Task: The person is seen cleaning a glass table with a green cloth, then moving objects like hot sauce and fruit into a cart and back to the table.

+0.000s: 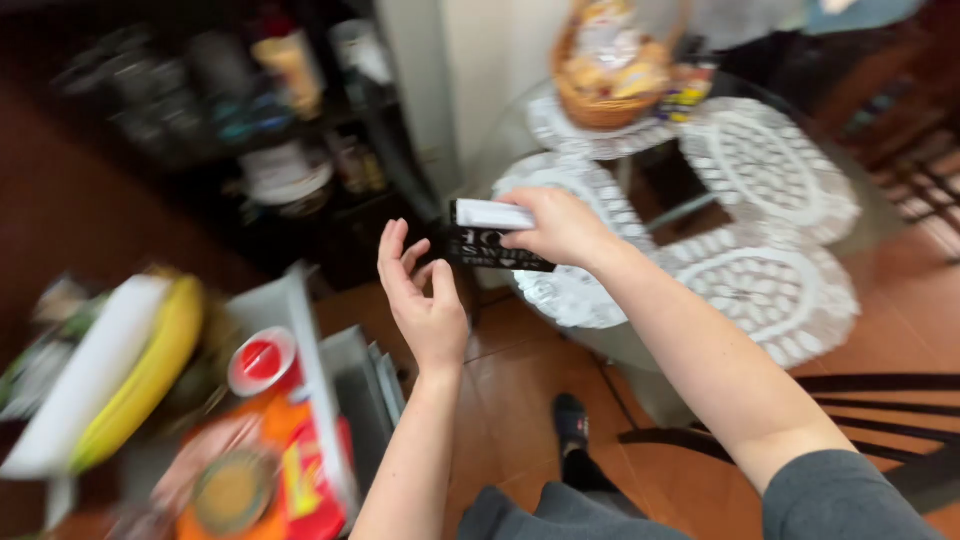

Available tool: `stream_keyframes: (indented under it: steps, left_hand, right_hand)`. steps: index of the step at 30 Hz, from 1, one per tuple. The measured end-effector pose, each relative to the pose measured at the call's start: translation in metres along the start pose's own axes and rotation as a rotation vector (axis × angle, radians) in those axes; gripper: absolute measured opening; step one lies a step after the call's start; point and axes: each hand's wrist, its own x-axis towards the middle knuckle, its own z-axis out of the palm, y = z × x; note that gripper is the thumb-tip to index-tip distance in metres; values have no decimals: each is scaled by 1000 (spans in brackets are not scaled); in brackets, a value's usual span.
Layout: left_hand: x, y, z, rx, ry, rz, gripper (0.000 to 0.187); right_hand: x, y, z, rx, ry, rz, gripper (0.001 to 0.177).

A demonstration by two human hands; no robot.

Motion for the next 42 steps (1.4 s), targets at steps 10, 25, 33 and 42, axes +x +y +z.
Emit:
stream_keyframes:
  steps: [10,25,33,42]
  left_hand:
    - [-12,-150,241,123,-305,-202,62]
    - [-73,-335,370,729,-886,-410,98]
    - [-64,-348,380,852,-957,-441,104]
    - [-37,-388,332,876,-705,-393,93]
  right_hand:
    - [-13,279,-91,-45,51,389,51]
    - [9,512,-78,-354,-209,308,47]
    - [14,515,-81,-353,-321,276,52]
    - [14,439,-32,-124,223,71,59]
